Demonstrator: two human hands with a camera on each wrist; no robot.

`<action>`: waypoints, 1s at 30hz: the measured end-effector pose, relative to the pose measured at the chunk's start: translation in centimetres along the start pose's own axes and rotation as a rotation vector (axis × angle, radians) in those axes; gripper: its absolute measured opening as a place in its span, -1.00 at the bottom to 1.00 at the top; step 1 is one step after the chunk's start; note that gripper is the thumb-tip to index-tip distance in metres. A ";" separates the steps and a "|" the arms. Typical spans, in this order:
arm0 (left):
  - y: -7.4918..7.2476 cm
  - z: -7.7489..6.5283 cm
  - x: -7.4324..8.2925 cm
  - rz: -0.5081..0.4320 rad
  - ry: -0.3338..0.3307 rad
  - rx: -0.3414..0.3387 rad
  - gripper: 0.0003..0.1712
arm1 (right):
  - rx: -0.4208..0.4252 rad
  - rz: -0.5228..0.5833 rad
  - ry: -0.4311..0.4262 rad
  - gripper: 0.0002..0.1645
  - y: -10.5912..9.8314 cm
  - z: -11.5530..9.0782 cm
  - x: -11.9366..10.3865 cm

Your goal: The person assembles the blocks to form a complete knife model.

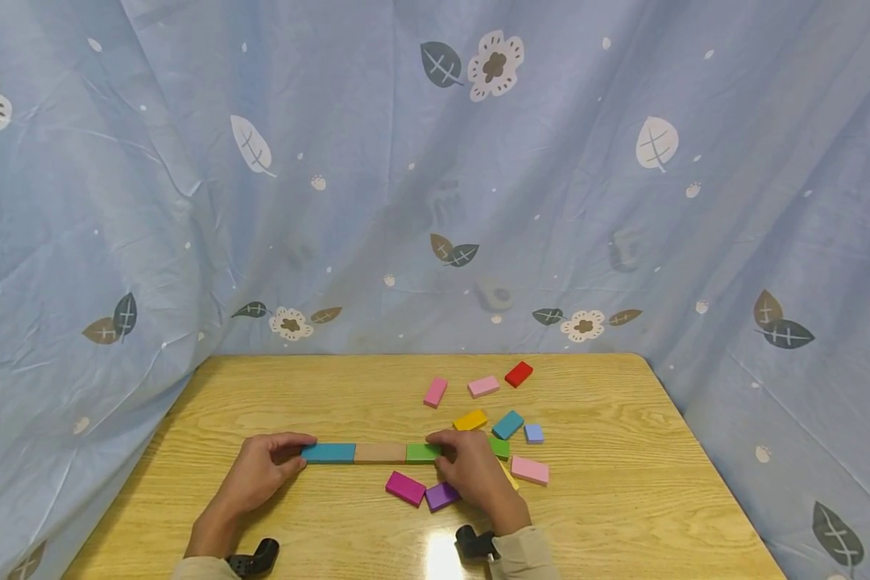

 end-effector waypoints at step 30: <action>-0.2 0.2 -0.2 0.004 -0.005 0.015 -0.56 | 0.197 0.346 0.197 -0.60 -5.9 -4.8 7.2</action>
Point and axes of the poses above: each hand's wrist, its own z-axis towards the middle knuckle, its own y-axis out of the palm, x = y × z, the point moved 9 cm from there along z, towards the middle knuckle, and after that the axes turned 3 degrees about -z, right-handed, at the moved point
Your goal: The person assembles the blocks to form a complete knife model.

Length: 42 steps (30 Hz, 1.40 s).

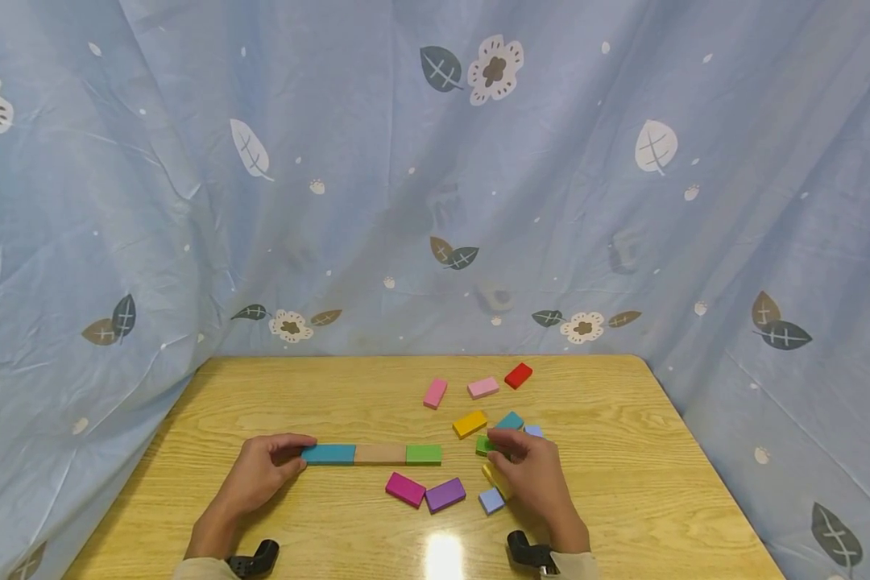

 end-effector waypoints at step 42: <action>0.1 -0.1 0.0 0.001 -0.002 0.005 -0.57 | 0.006 -0.166 0.075 -0.54 -2.0 1.0 2.2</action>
Point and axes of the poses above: each hand's wrist, its own z-axis towards the middle knuckle, its own y-axis out of the palm, x = y × z, the point moved 9 cm from there along z, towards the middle knuckle, and after that the axes turned 3 degrees about -z, right-handed, at the moved point
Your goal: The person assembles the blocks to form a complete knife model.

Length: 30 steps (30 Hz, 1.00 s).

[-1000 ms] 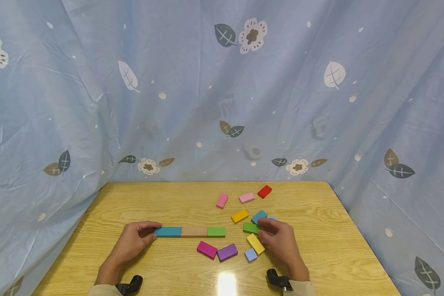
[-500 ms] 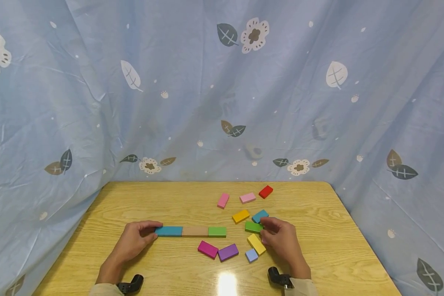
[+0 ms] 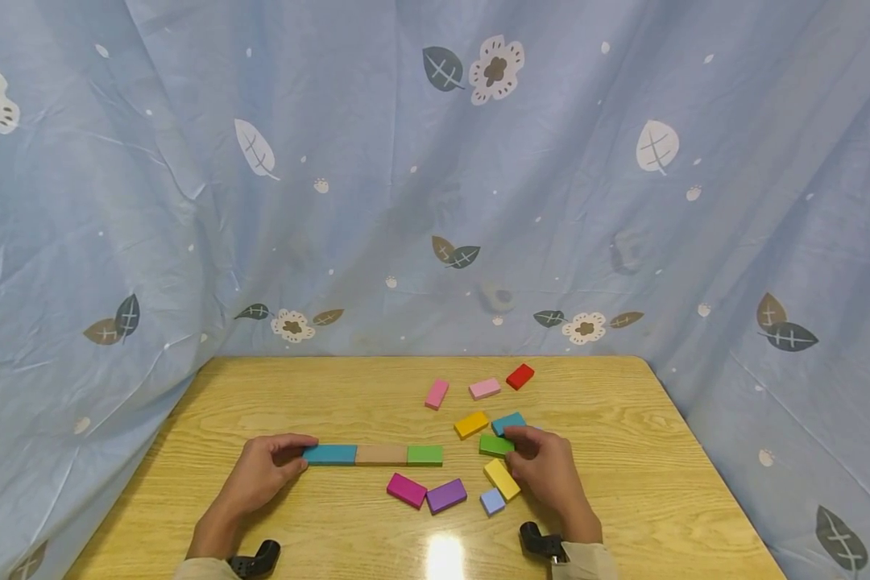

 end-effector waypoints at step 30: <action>0.1 0.1 -0.1 -0.021 -0.009 -0.005 -0.57 | -0.059 0.093 -0.121 -0.64 1.7 0.7 -3.5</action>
Point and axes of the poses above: each hand's wrist, its own z-axis towards the middle knuckle, its own y-axis out of the palm, x = y × z, the point moved 9 cm from there along z, towards the middle knuckle, and after that the axes turned 3 degrees about -z, right-handed, at the moved point
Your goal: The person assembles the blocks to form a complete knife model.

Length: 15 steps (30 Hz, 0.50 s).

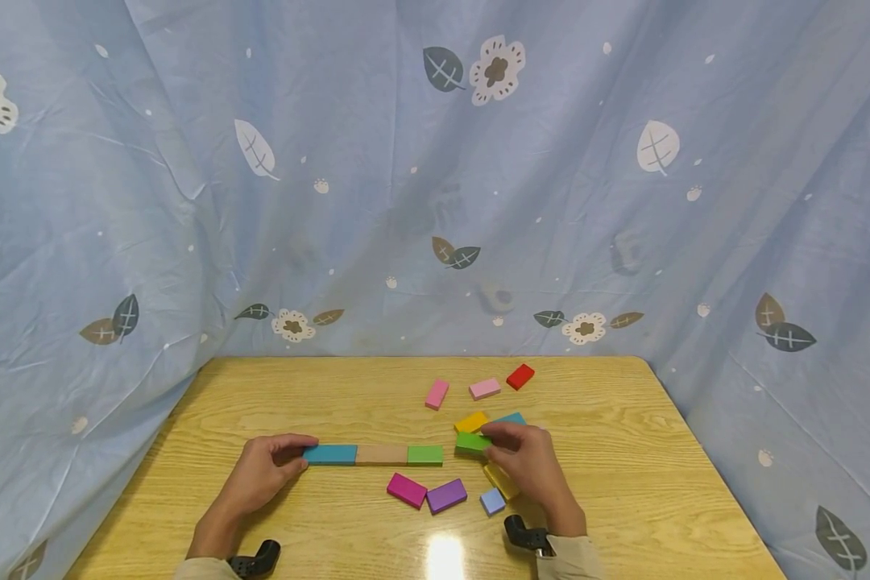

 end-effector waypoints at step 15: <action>0.0 0.0 0.0 0.001 0.009 -0.004 -0.57 | -0.068 -0.009 -0.006 -0.67 2.2 -0.1 0.1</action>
Point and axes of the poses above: each hand's wrist, its own z-axis towards the middle knuckle, its own y-axis out of the palm, x = y × z, the point moved 9 cm from there along z, towards the middle knuckle, and after that the axes turned 3 degrees about -z, right-handed, at the moved point
